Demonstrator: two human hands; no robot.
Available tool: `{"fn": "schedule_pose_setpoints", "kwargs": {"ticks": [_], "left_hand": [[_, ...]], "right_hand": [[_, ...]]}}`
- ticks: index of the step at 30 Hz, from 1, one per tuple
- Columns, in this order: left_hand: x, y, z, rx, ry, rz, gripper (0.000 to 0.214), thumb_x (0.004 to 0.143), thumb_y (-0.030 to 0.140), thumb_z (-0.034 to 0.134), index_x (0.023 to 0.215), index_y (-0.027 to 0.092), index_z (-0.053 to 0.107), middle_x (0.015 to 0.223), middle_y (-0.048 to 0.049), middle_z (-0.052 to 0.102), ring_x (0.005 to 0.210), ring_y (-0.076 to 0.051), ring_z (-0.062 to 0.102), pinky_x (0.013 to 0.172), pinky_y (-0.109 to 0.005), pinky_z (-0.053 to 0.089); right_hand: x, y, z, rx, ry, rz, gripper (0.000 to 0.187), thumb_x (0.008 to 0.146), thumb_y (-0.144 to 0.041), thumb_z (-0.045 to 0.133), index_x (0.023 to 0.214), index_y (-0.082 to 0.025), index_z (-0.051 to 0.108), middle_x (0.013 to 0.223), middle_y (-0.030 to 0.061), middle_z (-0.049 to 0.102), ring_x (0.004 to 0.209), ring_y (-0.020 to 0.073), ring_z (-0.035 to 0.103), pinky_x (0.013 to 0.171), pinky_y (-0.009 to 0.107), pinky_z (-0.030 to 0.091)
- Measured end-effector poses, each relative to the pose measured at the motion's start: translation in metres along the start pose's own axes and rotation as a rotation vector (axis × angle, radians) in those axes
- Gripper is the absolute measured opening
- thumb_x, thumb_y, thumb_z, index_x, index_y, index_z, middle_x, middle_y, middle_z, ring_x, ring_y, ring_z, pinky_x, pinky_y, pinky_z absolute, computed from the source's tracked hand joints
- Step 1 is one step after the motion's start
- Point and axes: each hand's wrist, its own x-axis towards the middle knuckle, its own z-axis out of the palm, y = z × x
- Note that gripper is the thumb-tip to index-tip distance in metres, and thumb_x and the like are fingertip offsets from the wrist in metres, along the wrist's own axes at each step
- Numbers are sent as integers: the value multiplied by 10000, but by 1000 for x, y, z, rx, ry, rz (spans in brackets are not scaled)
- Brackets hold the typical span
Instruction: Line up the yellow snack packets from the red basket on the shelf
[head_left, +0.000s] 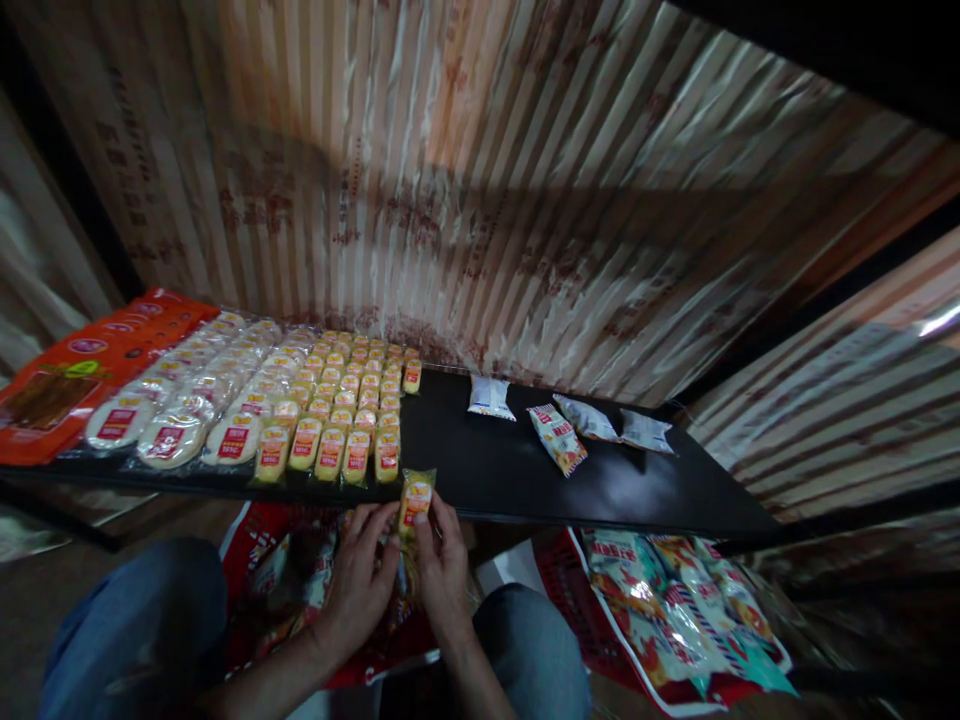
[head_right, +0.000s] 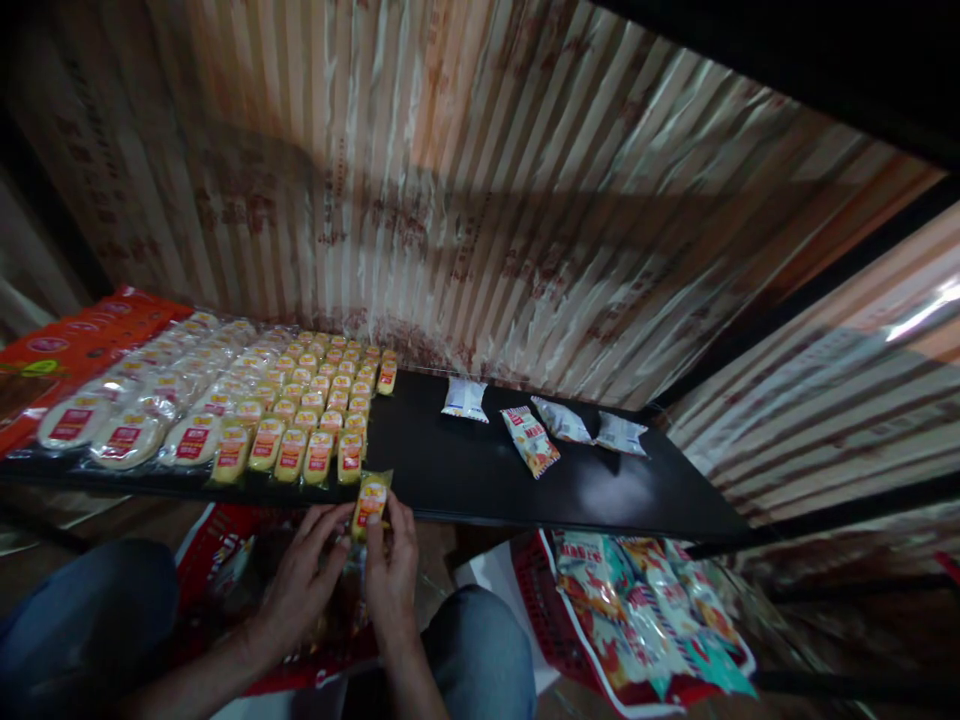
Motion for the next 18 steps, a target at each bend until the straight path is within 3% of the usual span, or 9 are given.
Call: {"fn": "schedule_pose_setpoints", "kwargs": {"ticks": [5,14,18], "left_hand": [[33,20,9,14,-64,-31,410,805,212,403,1175,140,564,1140,-116,587,1067,-198,572,984,-362,442],[98,52,23,7,-30,-62,442,780,173,429,1207,132,537,1228,-115,577,1177,-194,513,1061,-336,354],[129,58,29,-4,-13,-140,427,808,183,432,1220,125,526,1241,-125,585,1169,-194,533,1034,-312,377]], "right_hand": [[28,-13,6,144,128,72,484,836,-457,533,1222,-166,515,1192,116,626,1095,230,587,941,357,447],[99,-16,15,217,183,-2,353,782,-447,583,1018,-190,527,984,69,655,900,193,620,811,314,476],[131,-10,24,251,140,-13,329,748,-397,607,998,-194,536,954,61,663,840,181,628,776,314,491]]}}
